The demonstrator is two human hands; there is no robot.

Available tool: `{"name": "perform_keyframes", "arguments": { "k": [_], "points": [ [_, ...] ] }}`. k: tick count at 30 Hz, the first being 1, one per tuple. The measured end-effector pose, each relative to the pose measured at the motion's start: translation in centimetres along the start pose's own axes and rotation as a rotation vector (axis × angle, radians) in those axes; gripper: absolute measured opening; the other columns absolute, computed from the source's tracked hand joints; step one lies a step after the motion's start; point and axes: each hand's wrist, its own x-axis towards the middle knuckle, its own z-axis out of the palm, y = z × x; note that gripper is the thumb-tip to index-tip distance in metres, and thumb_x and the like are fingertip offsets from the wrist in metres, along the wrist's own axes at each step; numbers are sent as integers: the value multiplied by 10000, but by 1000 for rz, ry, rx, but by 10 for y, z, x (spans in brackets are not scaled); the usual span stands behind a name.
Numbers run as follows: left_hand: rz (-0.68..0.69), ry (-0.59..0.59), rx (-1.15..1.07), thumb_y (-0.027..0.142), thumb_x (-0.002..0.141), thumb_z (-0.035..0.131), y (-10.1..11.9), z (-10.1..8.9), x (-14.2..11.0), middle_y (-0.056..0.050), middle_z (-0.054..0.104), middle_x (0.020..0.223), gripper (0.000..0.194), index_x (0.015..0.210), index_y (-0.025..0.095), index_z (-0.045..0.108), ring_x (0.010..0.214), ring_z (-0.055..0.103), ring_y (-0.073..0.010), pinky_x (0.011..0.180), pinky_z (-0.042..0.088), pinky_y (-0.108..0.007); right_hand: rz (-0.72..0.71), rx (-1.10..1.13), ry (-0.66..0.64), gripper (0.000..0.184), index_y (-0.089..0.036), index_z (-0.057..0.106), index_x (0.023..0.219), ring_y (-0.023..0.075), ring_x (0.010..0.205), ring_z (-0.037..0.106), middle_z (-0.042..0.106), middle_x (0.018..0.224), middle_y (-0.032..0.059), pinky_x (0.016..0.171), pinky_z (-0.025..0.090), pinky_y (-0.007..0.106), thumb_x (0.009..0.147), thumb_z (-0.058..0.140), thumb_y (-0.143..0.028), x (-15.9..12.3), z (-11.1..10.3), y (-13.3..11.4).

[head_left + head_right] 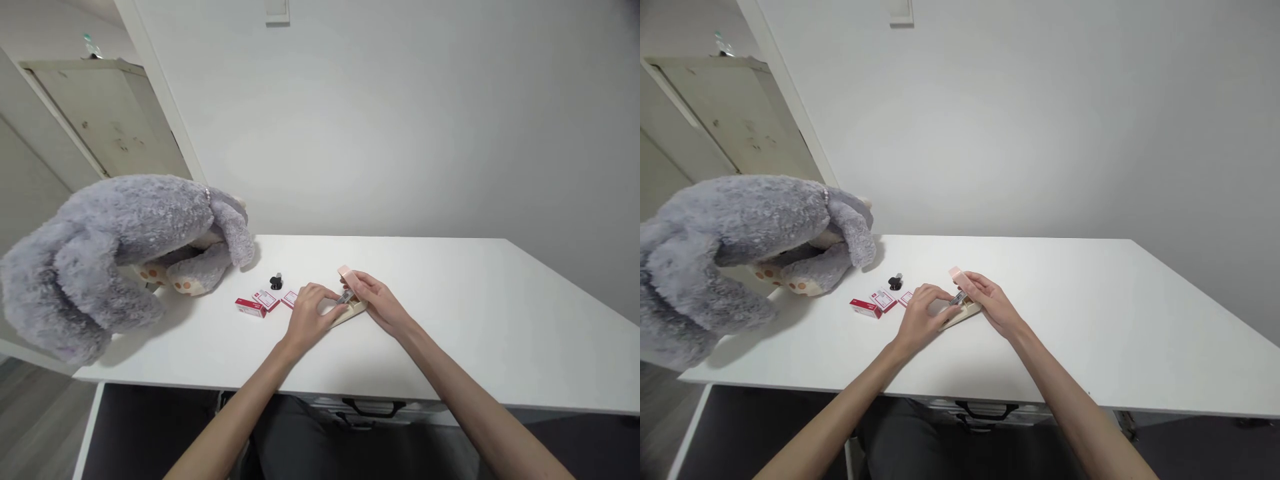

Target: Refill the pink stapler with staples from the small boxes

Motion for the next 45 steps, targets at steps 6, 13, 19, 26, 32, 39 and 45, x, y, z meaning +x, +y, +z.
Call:
{"name": "perform_keyframes", "arguments": {
  "k": [6, 13, 19, 26, 32, 39, 45],
  "points": [
    [36, -63, -25, 376, 984, 731, 6, -3, 0, -43, 754, 1030, 141, 990, 238, 700, 1028, 666, -240, 949, 502, -417, 15, 22, -69, 618, -263, 720, 1329, 328, 1322, 634, 729, 1342, 135, 1070, 540, 472, 885, 734, -693, 0, -3, 2],
    [179, -86, 48, 207, 1019, 566, 10, -4, -1, -69, 709, 1060, 141, 1088, 238, 685, 1014, 653, -234, 923, 501, -404, 48, 16, -100, 620, -260, 704, 1328, 311, 1266, 661, 717, 1357, 133, 1026, 550, 440, 891, 718, -700, 0, -4, 3],
    [221, -111, 82, 158, 992, 555, 8, -2, -2, -77, 676, 1056, 202, 1113, 239, 695, 1005, 638, -232, 916, 506, -404, 66, 64, -138, 582, -272, 701, 1337, 282, 1156, 675, 714, 1331, 112, 951, 554, 403, 905, 731, -661, -1, -3, 2],
    [221, -96, 65, 138, 952, 568, 9, -1, -1, -67, 665, 1011, 116, 999, 220, 635, 961, 623, -230, 878, 498, -397, 73, 190, -196, 466, -275, 738, 1289, 257, 1125, 645, 714, 1280, 99, 927, 531, 373, 908, 803, -536, 1, -4, 4],
    [190, -97, 53, 110, 878, 610, 10, -2, -1, -56, 635, 997, 123, 922, 225, 611, 946, 618, -224, 880, 503, -375, 91, 203, -234, 429, -296, 763, 1258, 242, 1066, 659, 727, 1257, 73, 940, 511, 379, 888, 841, -500, 0, -4, 4],
    [140, -117, 86, 119, 831, 626, 6, -1, -1, -68, 638, 1014, 145, 937, 218, 629, 929, 591, -238, 853, 469, -377, 111, 178, -275, 406, -275, 772, 1248, 226, 984, 659, 746, 1094, 60, 873, 495, 351, 902, 834, -476, -1, -3, 3],
    [-11, -6, -118, 108, 835, 563, 11, -2, 1, -38, 627, 917, 112, 851, 217, 577, 888, 581, -208, 832, 454, -347, 135, 141, -224, 431, -273, 773, 1220, 236, 1012, 663, 749, 1179, 68, 898, 502, 363, 864, 857, -499, 0, -5, 5]
  ]
}}
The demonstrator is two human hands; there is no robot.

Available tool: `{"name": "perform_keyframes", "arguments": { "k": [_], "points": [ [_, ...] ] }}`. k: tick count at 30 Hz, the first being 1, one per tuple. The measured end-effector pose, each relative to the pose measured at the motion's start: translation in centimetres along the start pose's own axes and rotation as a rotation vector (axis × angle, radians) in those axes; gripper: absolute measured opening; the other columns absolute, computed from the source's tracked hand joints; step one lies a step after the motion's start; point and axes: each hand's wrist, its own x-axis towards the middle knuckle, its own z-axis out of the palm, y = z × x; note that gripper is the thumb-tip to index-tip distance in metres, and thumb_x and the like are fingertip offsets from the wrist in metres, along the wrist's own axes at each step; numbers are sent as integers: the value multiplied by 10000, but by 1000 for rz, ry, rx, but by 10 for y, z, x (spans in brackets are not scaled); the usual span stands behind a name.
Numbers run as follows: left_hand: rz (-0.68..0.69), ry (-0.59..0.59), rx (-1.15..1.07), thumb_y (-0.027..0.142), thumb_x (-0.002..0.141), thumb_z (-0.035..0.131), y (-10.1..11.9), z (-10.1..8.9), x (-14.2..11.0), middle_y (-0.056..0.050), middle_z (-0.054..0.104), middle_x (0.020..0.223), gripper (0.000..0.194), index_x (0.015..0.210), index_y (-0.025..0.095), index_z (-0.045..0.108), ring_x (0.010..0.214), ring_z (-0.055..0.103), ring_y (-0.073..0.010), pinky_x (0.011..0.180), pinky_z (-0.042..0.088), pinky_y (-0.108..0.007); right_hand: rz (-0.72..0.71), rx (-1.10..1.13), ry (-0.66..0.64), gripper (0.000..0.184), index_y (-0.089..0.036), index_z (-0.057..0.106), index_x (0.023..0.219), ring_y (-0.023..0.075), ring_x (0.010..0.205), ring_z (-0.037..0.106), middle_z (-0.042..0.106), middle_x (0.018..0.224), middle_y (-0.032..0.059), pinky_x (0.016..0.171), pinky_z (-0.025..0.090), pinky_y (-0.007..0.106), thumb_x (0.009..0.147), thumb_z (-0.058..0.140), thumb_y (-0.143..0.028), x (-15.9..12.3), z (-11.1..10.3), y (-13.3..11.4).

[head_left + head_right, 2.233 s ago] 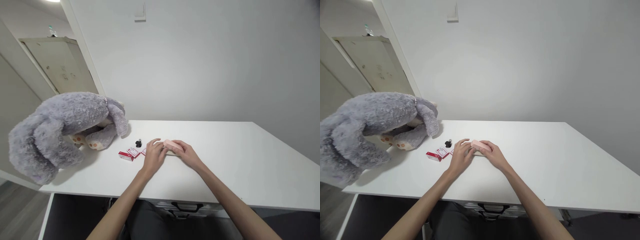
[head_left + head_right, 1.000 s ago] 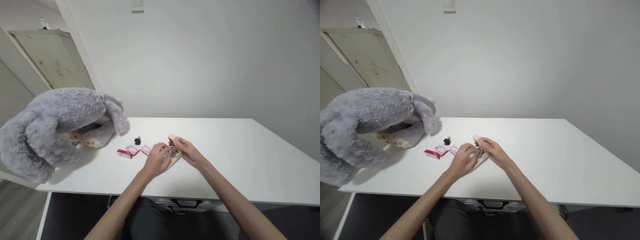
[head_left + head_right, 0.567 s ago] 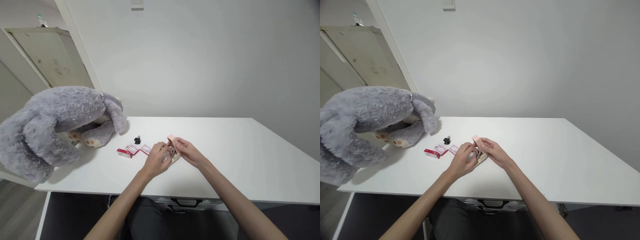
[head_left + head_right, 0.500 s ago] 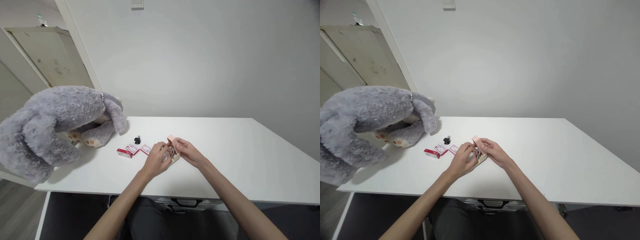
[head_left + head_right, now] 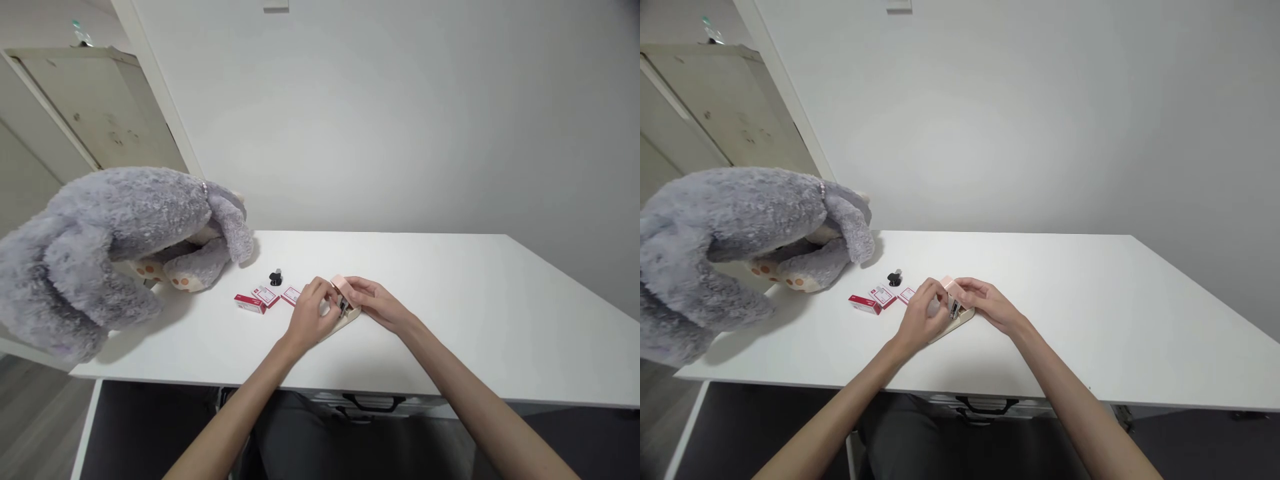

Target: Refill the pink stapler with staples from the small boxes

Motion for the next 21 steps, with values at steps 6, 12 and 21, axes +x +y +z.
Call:
{"name": "perform_keyframes", "arguments": {
  "k": [6, 12, 21],
  "points": [
    [-498, 116, -742, 263, 870, 545, -3, -6, 5, 51, 547, 624, 85, 804, 231, 502, 462, 463, -113, 475, 362, -237, -64, -88, 131, 458, -256, 786, 1214, 238, 977, 665, 746, 1150, 74, 876, 525, 385, 836, 872, -499, 3, -1, 3],
    [-660, 158, -1304, 242, 790, 574, -13, -19, 11, 117, 247, 463, 182, 696, 226, 420, 343, 149, -63, 372, 148, -211, -130, -240, 306, 484, -272, 776, 1242, 278, 1078, 693, 761, 1208, 75, 928, 538, 426, 849, 834, -548, 3, -5, 1],
    [-790, 118, -1565, 214, 806, 518, -13, -26, 12, 100, 132, 493, 274, 630, 224, 309, 360, 84, -66, 391, 38, -245, -213, -613, 519, 472, -246, 766, 1186, 313, 1136, 683, 767, 1264, 97, 965, 533, 462, 852, 783, -579, 4, 1, 6]
  ]
}}
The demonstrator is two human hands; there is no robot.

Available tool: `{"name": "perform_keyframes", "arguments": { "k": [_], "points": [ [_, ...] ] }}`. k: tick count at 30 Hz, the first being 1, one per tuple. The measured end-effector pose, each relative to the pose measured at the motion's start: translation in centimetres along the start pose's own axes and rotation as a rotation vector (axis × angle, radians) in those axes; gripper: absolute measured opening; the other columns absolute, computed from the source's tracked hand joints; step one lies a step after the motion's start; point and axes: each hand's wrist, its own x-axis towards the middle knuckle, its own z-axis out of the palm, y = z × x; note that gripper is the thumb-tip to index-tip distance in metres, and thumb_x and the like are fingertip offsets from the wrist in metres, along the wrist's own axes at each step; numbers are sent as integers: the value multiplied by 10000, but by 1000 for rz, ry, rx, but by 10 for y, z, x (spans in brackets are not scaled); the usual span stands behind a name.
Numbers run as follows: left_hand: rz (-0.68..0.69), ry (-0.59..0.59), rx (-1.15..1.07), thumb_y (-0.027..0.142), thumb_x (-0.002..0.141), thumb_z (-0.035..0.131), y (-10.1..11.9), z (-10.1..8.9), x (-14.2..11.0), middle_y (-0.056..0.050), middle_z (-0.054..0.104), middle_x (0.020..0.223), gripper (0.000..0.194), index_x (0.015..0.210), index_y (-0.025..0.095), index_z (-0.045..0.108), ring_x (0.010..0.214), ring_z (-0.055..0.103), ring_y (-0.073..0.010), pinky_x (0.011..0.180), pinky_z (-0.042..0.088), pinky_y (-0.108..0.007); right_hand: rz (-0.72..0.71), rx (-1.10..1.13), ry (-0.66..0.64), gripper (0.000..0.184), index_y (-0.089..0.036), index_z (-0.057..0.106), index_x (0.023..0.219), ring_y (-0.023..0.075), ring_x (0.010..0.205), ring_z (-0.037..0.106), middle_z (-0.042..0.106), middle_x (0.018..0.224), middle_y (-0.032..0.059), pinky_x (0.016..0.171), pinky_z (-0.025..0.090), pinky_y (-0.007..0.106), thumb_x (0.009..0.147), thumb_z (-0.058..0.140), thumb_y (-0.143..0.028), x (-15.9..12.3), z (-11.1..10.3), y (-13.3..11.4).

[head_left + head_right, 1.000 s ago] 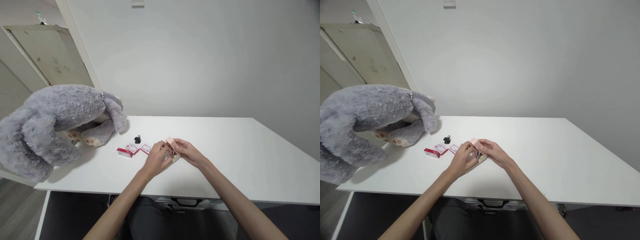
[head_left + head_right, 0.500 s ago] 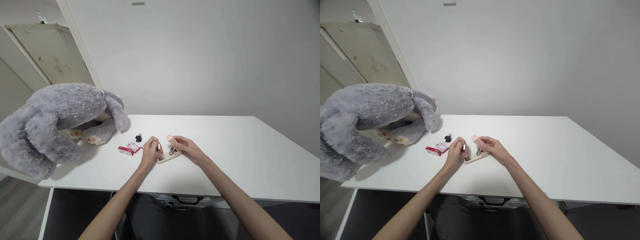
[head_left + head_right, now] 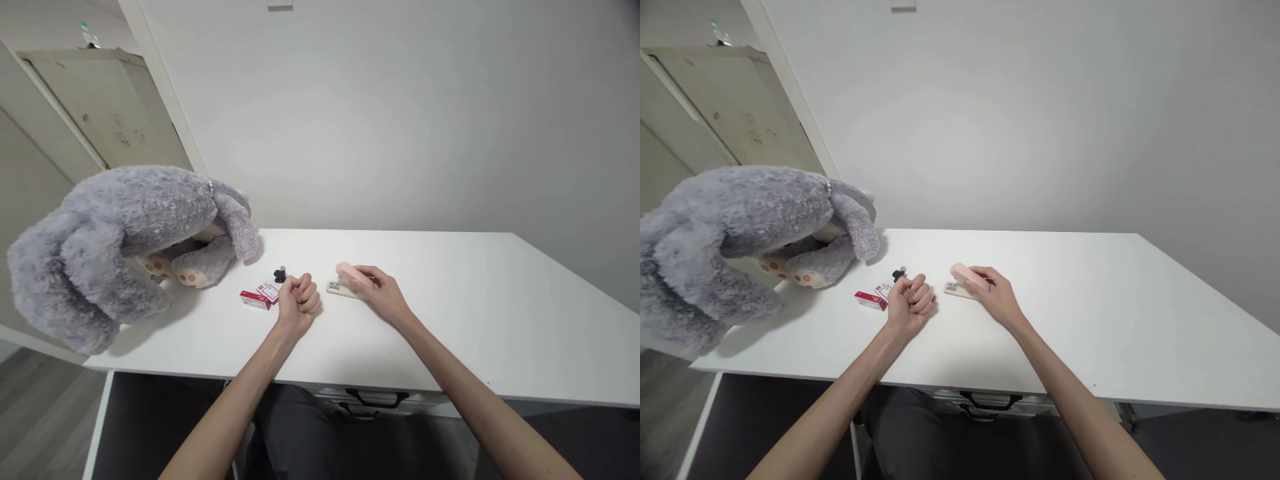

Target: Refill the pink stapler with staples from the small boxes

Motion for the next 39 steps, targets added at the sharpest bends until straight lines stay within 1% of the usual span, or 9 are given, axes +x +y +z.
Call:
{"name": "perform_keyframes", "arguments": {
  "k": [5, 11, 17, 20, 22, 27, 30, 35, 39],
  "points": [
    [-158, -123, -38, 225, 780, 544, 1, -2, -1, 103, 106, 503, 337, 637, 232, 239, 372, 56, -61, 374, 82, -211, -36, -64, 2, 422, -242, 732, 1145, 306, 1066, 678, 771, 1196, 91, 929, 519, 448, 902, 726, -587, -2, 5, 2],
    [-374, -192, 40, 228, 794, 544, -5, -2, -1, 109, 156, 491, 297, 645, 240, 288, 364, 46, -60, 343, 151, -176, -52, -125, 33, 425, -269, 669, 1198, 323, 1050, 667, 768, 1186, 88, 922, 500, 456, 961, 637, -622, -1, 13, 11],
    [-498, -252, 96, 209, 820, 538, -9, 1, -2, 113, 158, 503, 277, 657, 228, 315, 380, 9, -50, 347, 131, -156, -40, -152, 50, 557, -255, 627, 1355, 338, 1055, 692, 755, 1225, 118, 964, 507, 488, 987, 575, -670, 20, 51, 10],
    [-429, -186, 54, 201, 823, 529, -8, -1, -1, 113, 154, 505, 268, 662, 229, 316, 379, 15, -54, 350, 103, -164, -91, -8, -119, 605, -269, 615, 1441, 313, 1364, 594, 641, 1501, 110, 1169, 423, 482, 999, 563, -678, 33, 70, 9],
    [-365, -150, 25, 205, 835, 532, -7, -3, 0, 113, 153, 506, 268, 669, 228, 324, 378, 22, -56, 352, 92, -172, -76, 84, -156, 645, -283, 594, 1490, 282, 1493, 496, 548, 1617, 94, 1258, 340, 460, 997, 561, -697, 37, 76, 9],
    [-207, -93, -32, 224, 888, 560, -4, -2, 0, 104, 181, 518, 281, 695, 219, 354, 371, 118, -59, 362, 160, -182, -78, 209, -87, 558, -263, 703, 1326, 278, 1379, 594, 666, 1472, 112, 1210, 412, 460, 979, 599, -688, 36, 71, 5],
    [-79, -20, -87, 231, 914, 555, -4, 2, 0, 69, 322, 570, 235, 721, 206, 424, 409, 289, -62, 384, 246, -187, -104, 280, -93, 419, -278, 752, 1178, 275, 1307, 631, 731, 1331, 82, 1180, 435, 465, 977, 636, -627, 34, 68, -2],
    [69, 193, -68, 319, 953, 547, -4, 7, 1, -86, 653, 881, 164, 886, 180, 600, 738, 666, -155, 580, 528, -240, -152, 391, -205, 259, -312, 772, 1113, 274, 1389, 578, 658, 1432, 70, 1159, 465, 441, 945, 733, -505, 30, 68, -11],
    [101, 232, 26, 364, 951, 586, -7, 6, 4, -160, 723, 1137, 201, 992, 176, 645, 1040, 742, -259, 775, 625, -332, -252, 228, -305, 233, -316, 821, 1038, 309, 1543, 410, 516, 1573, 82, 1211, 426, 476, 870, 834, -477, 23, 69, -12]
  ]
}}
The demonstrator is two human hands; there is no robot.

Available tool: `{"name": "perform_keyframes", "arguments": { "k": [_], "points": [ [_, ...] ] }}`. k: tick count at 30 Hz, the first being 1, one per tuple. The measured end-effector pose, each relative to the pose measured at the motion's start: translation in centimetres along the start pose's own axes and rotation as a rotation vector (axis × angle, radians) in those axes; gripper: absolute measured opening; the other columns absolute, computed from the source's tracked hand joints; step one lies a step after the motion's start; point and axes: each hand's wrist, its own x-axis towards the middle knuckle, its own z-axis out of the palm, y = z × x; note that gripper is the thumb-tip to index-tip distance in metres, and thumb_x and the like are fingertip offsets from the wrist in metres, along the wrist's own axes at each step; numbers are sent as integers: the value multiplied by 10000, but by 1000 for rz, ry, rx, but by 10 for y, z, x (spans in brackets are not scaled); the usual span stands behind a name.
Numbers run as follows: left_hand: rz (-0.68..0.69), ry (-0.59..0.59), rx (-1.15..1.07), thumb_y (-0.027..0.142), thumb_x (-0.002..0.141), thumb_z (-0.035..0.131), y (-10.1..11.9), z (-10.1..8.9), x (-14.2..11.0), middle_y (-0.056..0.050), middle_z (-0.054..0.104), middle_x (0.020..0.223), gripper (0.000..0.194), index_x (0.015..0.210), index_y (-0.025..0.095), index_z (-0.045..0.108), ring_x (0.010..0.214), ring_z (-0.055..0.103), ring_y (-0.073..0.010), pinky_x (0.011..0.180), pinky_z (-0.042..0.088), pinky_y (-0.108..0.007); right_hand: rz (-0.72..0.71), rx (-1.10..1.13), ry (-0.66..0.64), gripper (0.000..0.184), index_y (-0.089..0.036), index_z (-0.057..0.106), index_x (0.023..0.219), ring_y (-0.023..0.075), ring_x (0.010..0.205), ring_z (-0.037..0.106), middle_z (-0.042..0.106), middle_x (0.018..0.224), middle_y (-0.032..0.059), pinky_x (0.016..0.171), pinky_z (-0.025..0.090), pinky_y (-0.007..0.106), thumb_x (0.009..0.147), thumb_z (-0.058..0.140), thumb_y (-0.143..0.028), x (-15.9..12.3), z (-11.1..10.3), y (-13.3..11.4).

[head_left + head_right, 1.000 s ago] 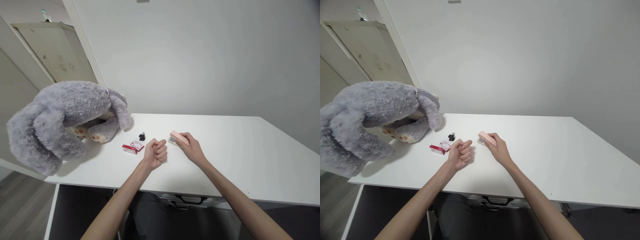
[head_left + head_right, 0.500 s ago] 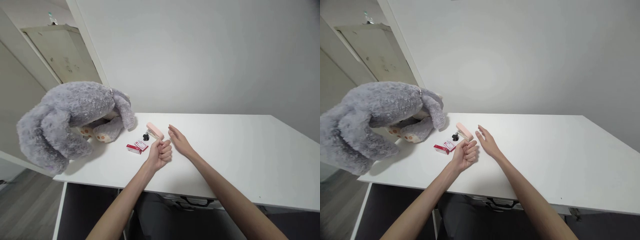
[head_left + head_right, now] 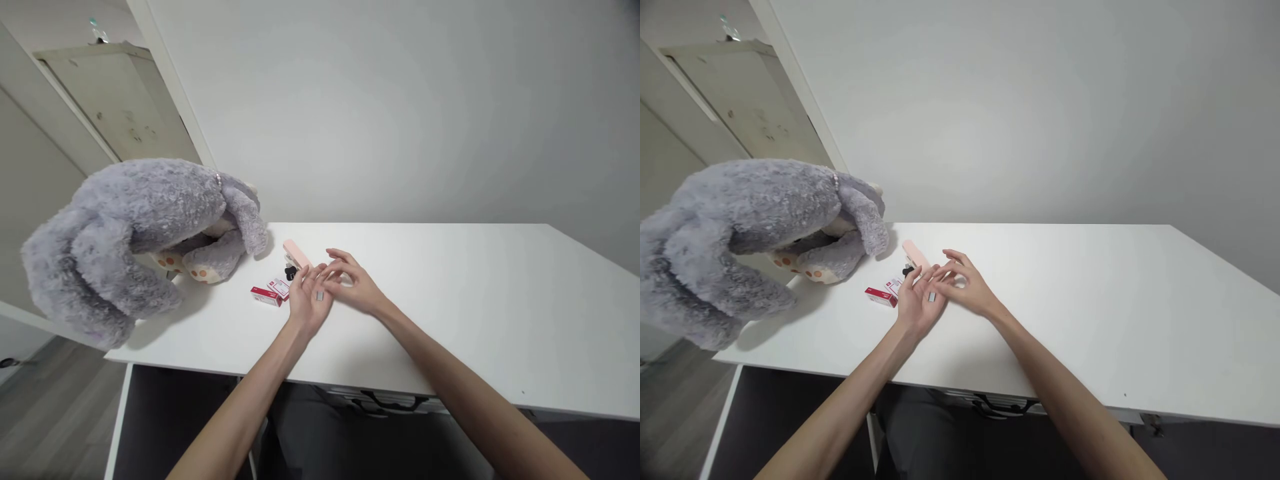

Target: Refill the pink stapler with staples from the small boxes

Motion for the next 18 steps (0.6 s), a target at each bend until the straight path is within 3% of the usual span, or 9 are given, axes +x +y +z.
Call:
{"name": "perform_keyframes", "arguments": {
  "k": [4, 8, 13, 18],
  "points": [
    [19, -67, 14, 449, 954, 570, -2, -2, 1, -207, 715, 1285, 305, 1052, 169, 637, 1184, 727, -338, 898, 639, -463, -17, -70, -97, 323, -338, 846, 1092, 328, 1625, 257, 426, 1651, 84, 1214, 432, 519, 800, 909, -460, -4, 2, 2],
    [24, -89, 15, 448, 968, 566, -2, -3, 1, -209, 703, 1347, 293, 1036, 171, 631, 1247, 708, -357, 952, 625, -502, -10, -36, -99, 252, -319, 869, 1019, 325, 1652, 203, 430, 1681, 63, 1238, 410, 529, 802, 915, -439, -4, 1, 2],
    [41, -113, 21, 431, 953, 598, -3, -4, 1, -212, 708, 1349, 276, 1016, 165, 640, 1249, 707, -362, 972, 621, -529, 12, -13, -85, 203, -304, 865, 951, 323, 1636, 254, 496, 1629, 72, 1261, 374, 524, 795, 917, -423, -2, 0, 5],
    [48, -94, -14, 346, 946, 605, -4, -5, 4, -195, 724, 1299, 188, 965, 164, 646, 1240, 713, -312, 1021, 614, -461, 38, -34, -53, 180, -310, 851, 944, 326, 1583, 360, 490, 1611, 73, 1272, 344, 536, 799, 913, -397, 0, 0, 8]
  ]
}}
